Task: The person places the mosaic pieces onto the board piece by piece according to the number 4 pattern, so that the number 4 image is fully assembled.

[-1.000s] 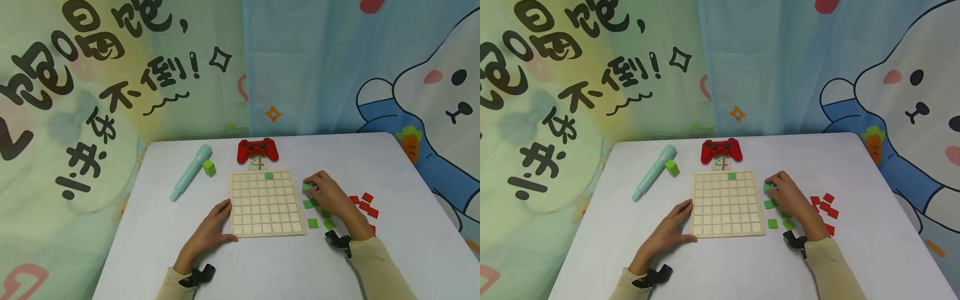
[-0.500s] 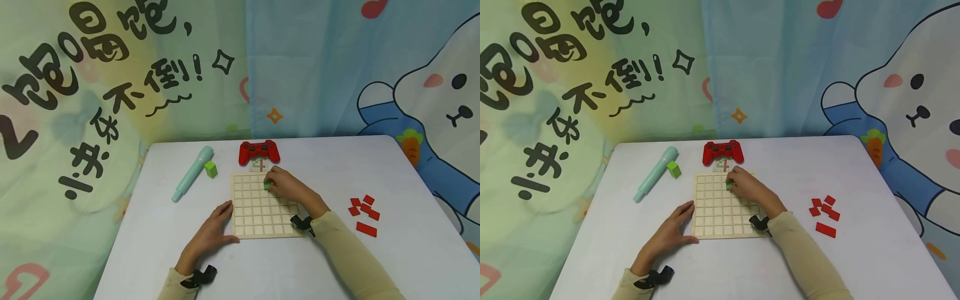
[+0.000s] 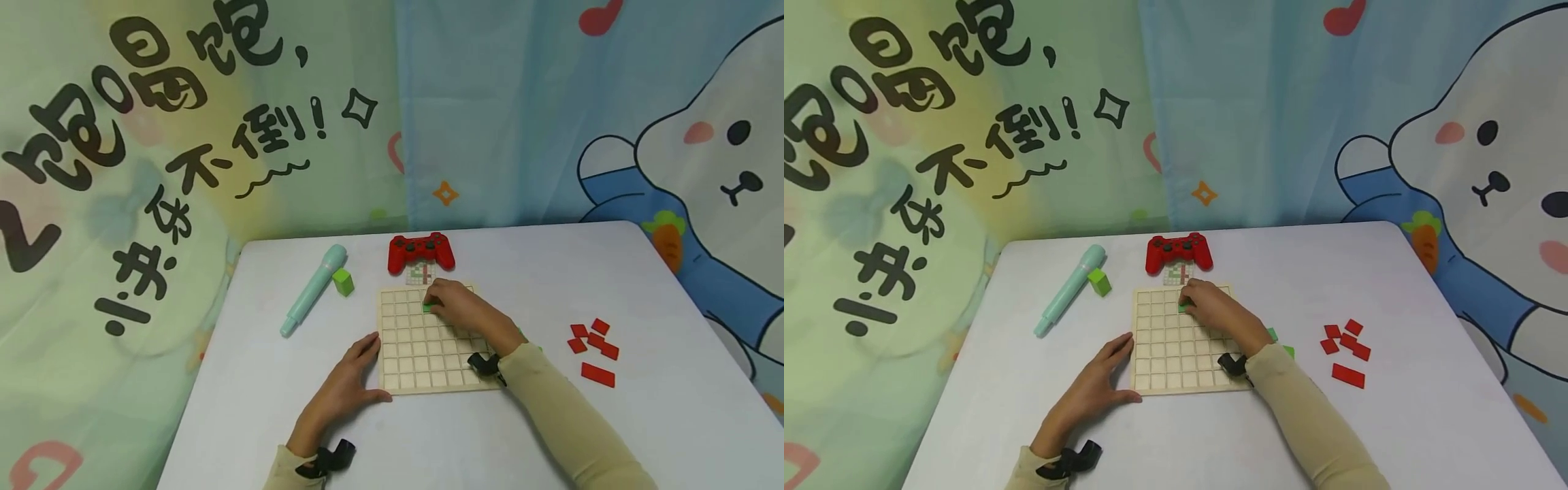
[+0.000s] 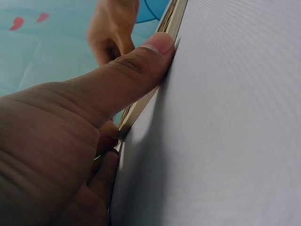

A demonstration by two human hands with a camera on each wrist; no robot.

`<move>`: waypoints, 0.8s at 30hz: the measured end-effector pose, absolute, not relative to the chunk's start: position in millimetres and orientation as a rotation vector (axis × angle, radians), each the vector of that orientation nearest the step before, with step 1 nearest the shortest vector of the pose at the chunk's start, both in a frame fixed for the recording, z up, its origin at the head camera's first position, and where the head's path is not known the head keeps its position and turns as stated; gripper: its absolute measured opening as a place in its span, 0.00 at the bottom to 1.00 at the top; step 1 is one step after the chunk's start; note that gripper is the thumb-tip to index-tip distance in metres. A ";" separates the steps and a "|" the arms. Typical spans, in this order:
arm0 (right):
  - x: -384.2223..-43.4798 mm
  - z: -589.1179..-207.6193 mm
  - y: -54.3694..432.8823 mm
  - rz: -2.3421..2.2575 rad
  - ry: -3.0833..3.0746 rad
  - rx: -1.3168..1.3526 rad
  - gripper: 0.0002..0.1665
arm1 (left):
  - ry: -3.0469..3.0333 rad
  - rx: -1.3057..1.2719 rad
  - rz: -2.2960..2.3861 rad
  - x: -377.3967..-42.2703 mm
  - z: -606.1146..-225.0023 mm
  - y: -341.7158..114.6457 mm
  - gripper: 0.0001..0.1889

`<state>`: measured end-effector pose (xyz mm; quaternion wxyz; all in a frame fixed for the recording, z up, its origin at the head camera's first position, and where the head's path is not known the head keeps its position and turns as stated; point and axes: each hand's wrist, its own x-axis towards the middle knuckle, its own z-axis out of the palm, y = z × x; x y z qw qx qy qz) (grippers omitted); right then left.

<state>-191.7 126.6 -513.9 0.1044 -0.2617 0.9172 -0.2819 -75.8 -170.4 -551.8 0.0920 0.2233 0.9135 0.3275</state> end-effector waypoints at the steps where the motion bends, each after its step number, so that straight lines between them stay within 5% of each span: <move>1: -188.3 -512.9 133.0 -0.848 2.717 -0.761 0.10 | 2.707 0.660 0.980 -75.4 -552.0 -169.4 0.58; 14: -81.3 -512.5 262.4 -1.202 2.986 0.039 0.16 | 2.696 0.618 1.021 -75.5 -543.2 -168.6 0.58; 24: -51.4 -546.4 281.3 -1.046 2.909 0.026 0.21 | 2.672 0.592 1.031 -74.2 -548.7 -165.0 0.58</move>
